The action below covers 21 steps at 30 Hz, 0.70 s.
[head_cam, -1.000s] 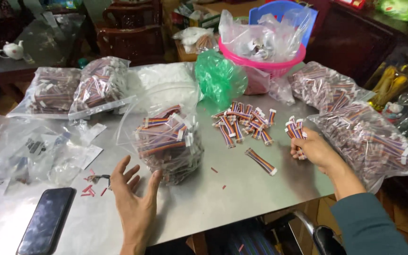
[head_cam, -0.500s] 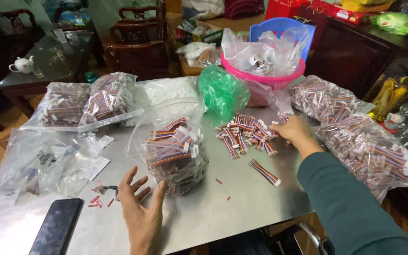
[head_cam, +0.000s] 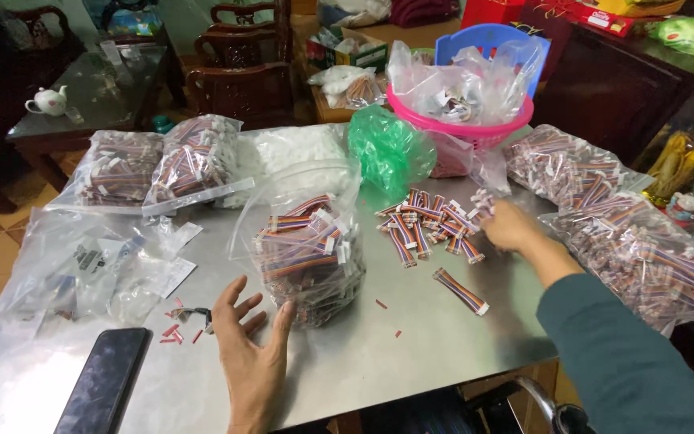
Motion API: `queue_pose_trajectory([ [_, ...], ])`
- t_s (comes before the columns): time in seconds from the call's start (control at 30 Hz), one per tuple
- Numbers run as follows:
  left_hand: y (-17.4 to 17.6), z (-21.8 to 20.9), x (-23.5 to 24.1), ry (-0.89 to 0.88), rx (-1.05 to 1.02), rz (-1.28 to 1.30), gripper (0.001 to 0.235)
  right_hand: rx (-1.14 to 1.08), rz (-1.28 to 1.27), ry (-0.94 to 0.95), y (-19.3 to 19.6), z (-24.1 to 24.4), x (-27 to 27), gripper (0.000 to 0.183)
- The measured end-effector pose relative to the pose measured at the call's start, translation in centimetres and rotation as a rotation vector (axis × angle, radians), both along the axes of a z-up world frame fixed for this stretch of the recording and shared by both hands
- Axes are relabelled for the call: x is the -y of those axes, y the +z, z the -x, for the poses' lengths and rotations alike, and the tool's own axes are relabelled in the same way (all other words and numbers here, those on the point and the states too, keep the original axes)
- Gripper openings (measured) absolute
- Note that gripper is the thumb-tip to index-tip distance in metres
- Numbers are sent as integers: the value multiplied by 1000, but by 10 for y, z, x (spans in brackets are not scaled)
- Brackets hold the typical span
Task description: Bagging small ribbon cable connectors into a plastic bag
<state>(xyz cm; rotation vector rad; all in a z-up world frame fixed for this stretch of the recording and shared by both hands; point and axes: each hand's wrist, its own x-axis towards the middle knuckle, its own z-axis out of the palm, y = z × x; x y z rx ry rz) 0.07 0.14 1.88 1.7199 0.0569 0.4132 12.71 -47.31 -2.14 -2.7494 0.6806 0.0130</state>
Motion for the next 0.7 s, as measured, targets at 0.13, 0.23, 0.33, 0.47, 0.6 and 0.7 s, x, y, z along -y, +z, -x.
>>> queue_pose_trajectory([
  [0.13, -21, -5, -2, -15, 104, -14, 68, 409, -527, -86, 23, 53, -21, 15],
  [0.23, -19, -4, -7, -40, 112, -51, 69, 428, -453, 14, 14, 75, 11, 12],
  [0.33, -18, -5, -2, -71, 86, -50, 68, 458, -570, 96, 22, 109, 1, 23],
  [0.47, -15, -4, -1, -89, 88, -65, 69, 214, -729, 2, 58, 143, -67, 37],
  [0.6, -14, -2, -3, -33, 30, 0, 63, -6, -519, 431, 23, 138, -43, 27],
  [0.7, -12, -4, 0, -21, 31, 16, 61, -12, -482, 615, 24, 137, -45, 27],
])
